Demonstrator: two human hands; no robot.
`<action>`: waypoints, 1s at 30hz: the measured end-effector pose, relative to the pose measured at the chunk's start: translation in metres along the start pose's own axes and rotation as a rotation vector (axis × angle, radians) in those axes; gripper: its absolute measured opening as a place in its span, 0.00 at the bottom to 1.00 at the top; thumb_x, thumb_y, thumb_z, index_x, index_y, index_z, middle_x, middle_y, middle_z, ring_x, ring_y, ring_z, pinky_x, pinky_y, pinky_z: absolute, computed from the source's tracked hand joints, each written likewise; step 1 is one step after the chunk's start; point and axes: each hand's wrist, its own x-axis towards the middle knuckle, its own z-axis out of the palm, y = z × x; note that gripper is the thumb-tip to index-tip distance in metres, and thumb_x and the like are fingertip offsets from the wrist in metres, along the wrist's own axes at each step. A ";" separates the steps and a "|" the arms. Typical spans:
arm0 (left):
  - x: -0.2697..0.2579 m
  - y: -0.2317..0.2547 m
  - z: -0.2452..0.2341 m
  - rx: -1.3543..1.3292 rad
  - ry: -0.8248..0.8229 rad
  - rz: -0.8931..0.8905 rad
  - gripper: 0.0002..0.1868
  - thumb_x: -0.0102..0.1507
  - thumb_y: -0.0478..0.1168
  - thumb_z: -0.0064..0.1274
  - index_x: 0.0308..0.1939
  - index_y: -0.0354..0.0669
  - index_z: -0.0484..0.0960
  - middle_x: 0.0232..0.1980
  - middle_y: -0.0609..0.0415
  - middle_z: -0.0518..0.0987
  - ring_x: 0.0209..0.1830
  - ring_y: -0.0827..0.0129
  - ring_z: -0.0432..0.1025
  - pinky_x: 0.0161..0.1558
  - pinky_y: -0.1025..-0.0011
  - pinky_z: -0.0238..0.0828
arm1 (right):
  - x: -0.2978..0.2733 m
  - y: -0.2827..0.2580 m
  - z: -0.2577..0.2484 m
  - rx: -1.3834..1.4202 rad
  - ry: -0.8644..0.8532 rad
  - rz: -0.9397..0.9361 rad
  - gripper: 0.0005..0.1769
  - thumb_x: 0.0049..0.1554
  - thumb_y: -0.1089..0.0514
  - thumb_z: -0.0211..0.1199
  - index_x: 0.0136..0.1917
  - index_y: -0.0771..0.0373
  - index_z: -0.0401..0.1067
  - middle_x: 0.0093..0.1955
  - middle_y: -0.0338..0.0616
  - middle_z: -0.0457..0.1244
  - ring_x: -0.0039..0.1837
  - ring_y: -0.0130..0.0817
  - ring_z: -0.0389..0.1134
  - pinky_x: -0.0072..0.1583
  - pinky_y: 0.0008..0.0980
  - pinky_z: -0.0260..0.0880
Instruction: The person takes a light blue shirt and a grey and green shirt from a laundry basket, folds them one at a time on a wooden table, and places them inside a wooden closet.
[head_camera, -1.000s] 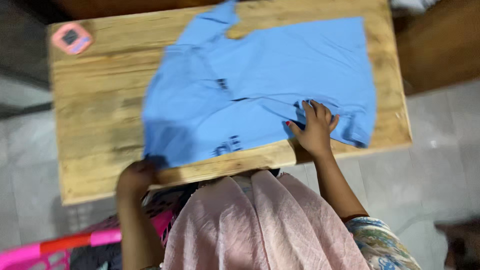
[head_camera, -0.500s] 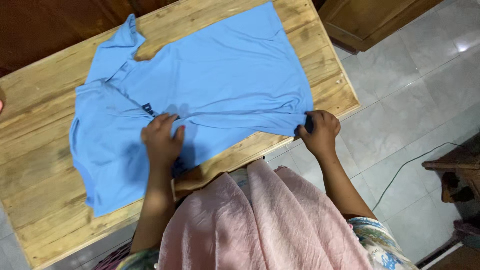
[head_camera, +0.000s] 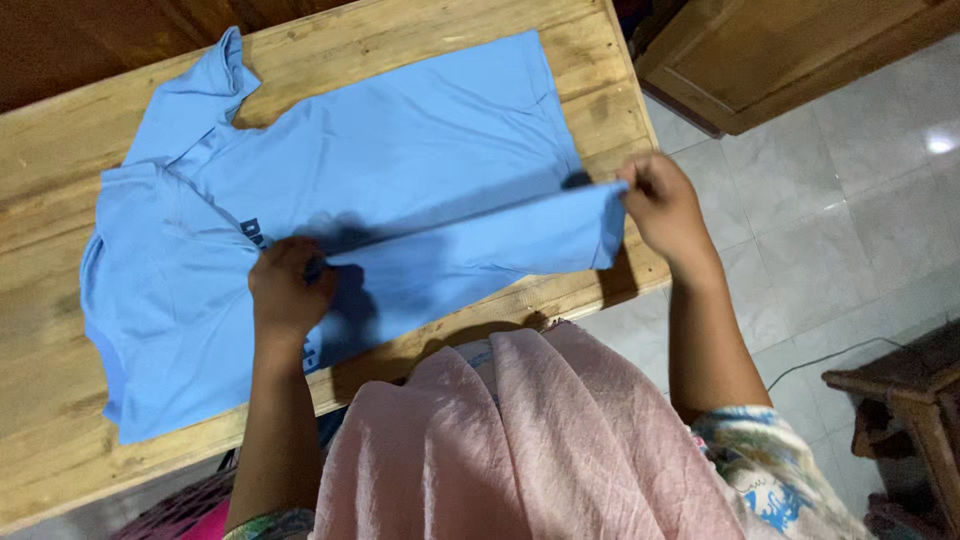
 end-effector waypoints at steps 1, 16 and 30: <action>0.003 -0.001 0.000 0.054 0.008 -0.048 0.15 0.57 0.40 0.58 0.47 0.44 0.82 0.54 0.51 0.80 0.56 0.56 0.73 0.62 0.58 0.70 | 0.026 0.003 0.009 -0.049 0.013 -0.084 0.10 0.61 0.76 0.56 0.52 0.65 0.67 0.50 0.40 0.62 0.53 0.25 0.64 0.55 0.24 0.66; -0.067 0.026 0.010 0.286 0.336 -0.476 0.42 0.64 0.56 0.60 0.75 0.36 0.66 0.80 0.33 0.58 0.81 0.38 0.50 0.69 0.27 0.39 | -0.025 0.008 0.141 -0.986 -0.045 0.031 0.49 0.62 0.27 0.55 0.81 0.63 0.52 0.85 0.60 0.42 0.84 0.59 0.39 0.75 0.75 0.28; -0.164 -0.013 -0.035 0.271 0.384 -0.472 0.38 0.61 0.51 0.62 0.72 0.40 0.71 0.78 0.32 0.61 0.80 0.35 0.51 0.74 0.41 0.46 | -0.031 0.005 0.100 -0.871 0.198 -0.163 0.26 0.58 0.45 0.67 0.63 0.63 0.75 0.69 0.53 0.64 0.73 0.53 0.60 0.73 0.62 0.48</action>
